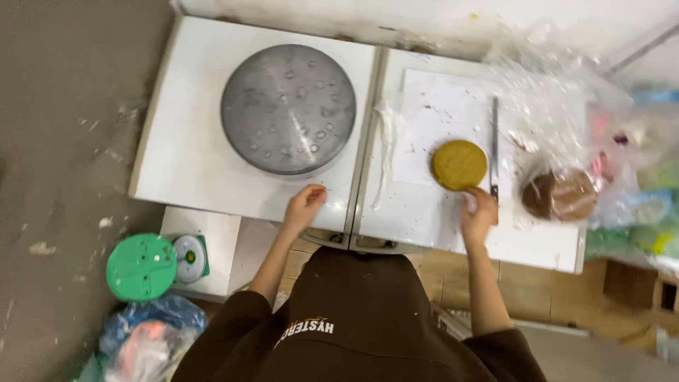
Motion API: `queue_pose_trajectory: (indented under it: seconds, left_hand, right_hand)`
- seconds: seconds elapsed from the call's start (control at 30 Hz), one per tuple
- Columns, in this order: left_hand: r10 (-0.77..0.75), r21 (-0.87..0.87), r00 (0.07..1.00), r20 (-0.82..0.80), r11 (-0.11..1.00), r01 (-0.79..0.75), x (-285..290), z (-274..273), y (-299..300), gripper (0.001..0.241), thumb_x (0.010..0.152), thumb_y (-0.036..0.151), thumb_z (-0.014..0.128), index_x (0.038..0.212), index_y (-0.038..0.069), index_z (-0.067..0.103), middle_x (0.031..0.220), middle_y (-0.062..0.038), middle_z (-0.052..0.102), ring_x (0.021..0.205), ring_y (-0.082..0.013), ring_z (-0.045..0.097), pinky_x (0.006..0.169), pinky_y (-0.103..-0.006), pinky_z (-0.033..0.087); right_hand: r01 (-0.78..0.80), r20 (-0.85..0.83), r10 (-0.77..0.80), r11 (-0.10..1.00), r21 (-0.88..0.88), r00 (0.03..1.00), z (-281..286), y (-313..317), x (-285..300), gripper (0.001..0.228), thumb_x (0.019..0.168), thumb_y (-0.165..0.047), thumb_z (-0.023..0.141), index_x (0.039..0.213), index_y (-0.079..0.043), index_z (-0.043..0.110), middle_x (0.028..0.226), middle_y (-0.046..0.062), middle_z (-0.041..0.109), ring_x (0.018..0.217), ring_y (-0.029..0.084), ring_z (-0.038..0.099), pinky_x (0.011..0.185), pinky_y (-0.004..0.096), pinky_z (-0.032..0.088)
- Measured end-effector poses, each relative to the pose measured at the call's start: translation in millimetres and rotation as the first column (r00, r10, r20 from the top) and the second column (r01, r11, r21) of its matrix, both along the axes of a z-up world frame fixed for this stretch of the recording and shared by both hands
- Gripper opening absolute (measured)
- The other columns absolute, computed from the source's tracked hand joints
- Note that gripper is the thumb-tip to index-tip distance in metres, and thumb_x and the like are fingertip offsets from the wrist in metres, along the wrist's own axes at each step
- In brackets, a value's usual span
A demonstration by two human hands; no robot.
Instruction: The person unwraps a cake layer from plastic, places it on a board, and trims the edges with a knife. They then move to a turntable and spread frosting over the cake layer before adding a second layer and more frosting.
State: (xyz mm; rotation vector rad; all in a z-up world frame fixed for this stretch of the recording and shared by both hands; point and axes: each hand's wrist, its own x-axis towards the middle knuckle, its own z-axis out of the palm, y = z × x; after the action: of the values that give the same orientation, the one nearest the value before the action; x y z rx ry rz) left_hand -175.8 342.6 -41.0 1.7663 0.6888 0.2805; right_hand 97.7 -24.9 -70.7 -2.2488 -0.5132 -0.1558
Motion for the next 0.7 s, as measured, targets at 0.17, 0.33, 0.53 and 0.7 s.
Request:
queue_pose_trajectory:
  seconds: [0.17, 0.33, 0.53, 0.7]
  left_hand:
    - [-0.393, -0.010, 0.916, -0.084, 0.919, 0.393, 35, 10, -42, 0.031, 0.098, 0.027, 0.067, 0.123, 0.009, 0.069, 0.115, -0.006, 0.076, 0.105, -0.0174, 0.072, 0.092, -0.0308, 0.056]
    - [-0.453, 0.013, 0.885, -0.111, 0.889, 0.457, 61, 26, -64, 0.032, 0.095, 0.027, 0.069, 0.120, 0.008, 0.068, 0.117, -0.007, 0.075, 0.105, -0.0200, 0.072, 0.090, -0.0341, 0.056]
    - [-0.347, 0.076, 0.927, -0.141, 0.930, 0.359, 109, 8, -76, 0.035, 0.094, 0.029, 0.070, 0.123, 0.010, 0.068, 0.130, -0.011, 0.070, 0.115, -0.0263, 0.070, 0.094, -0.0363, 0.056]
    - [-0.417, 0.365, 0.890, -0.185, 0.812, 0.456, 151, -25, -93, 0.066, 0.084, 0.035, 0.081, 0.142, 0.011, 0.059, 0.159, -0.038, 0.020, 0.143, -0.0530, 0.028, 0.109, -0.0505, 0.033]
  right_hand:
    - [-0.141, -0.009, 0.141, 0.986, -0.086, 0.990, 31, 83, -40, 0.024, 0.089, -0.006, 0.073, 0.113, -0.008, 0.075, 0.130, 0.015, 0.062, 0.104, 0.031, 0.066, 0.077, 0.039, 0.057]
    - [-0.156, 0.095, 0.156, 0.988, -0.009, 0.983, 51, 144, -49, 0.028, 0.087, 0.000, 0.071, 0.113, -0.009, 0.074, 0.122, 0.013, 0.063, 0.104, 0.030, 0.064, 0.085, 0.040, 0.054]
    - [-0.247, -0.017, 0.249, 0.966, 0.071, 0.968, 69, 134, -49, 0.030, 0.080, -0.005, 0.078, 0.110, -0.009, 0.075, 0.089, 0.008, 0.071, 0.083, 0.027, 0.066, 0.076, 0.039, 0.053]
    - [-0.149, -0.301, 0.190, 0.977, 0.154, 0.934, 67, 113, -50, 0.030, 0.085, -0.016, 0.081, 0.113, -0.009, 0.076, 0.090, 0.008, 0.076, 0.080, 0.023, 0.072, 0.074, 0.035, 0.057]
